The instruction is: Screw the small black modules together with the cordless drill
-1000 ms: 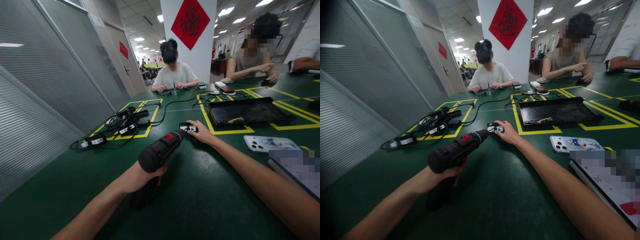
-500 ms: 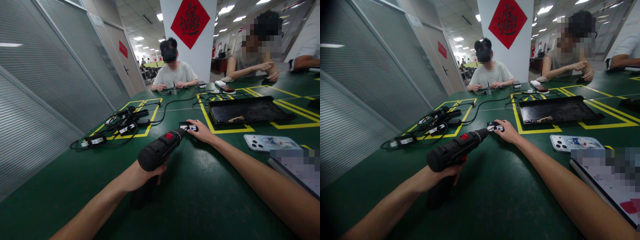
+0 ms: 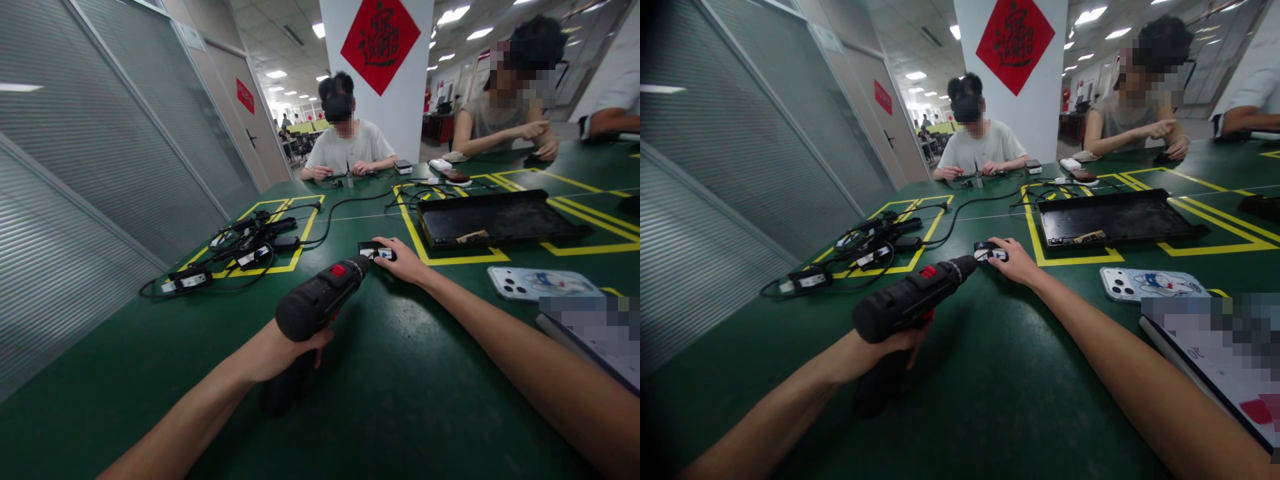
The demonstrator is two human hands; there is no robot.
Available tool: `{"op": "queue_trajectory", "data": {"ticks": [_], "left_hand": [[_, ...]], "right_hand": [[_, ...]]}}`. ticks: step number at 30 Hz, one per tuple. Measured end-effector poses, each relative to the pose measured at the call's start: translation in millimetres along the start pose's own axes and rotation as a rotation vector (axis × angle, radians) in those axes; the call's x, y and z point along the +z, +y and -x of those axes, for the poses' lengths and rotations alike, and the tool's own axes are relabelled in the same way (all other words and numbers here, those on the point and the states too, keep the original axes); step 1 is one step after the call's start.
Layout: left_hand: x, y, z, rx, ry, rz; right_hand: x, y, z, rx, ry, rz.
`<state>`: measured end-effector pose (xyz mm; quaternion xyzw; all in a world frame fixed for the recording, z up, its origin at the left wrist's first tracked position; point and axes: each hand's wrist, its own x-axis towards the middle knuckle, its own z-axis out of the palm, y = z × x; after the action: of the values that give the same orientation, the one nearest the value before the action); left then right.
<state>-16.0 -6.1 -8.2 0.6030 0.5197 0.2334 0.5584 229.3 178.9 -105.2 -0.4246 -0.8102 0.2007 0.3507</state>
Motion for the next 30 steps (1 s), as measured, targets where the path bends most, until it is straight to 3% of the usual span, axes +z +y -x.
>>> {"op": "queue_trajectory", "data": {"ticks": [30], "left_hand": [[0.6,0.3,1.1,0.001,-0.008,-0.051]], "right_hand": [[2.3,4.0,-0.9,-0.016,0.017,0.005]]}}
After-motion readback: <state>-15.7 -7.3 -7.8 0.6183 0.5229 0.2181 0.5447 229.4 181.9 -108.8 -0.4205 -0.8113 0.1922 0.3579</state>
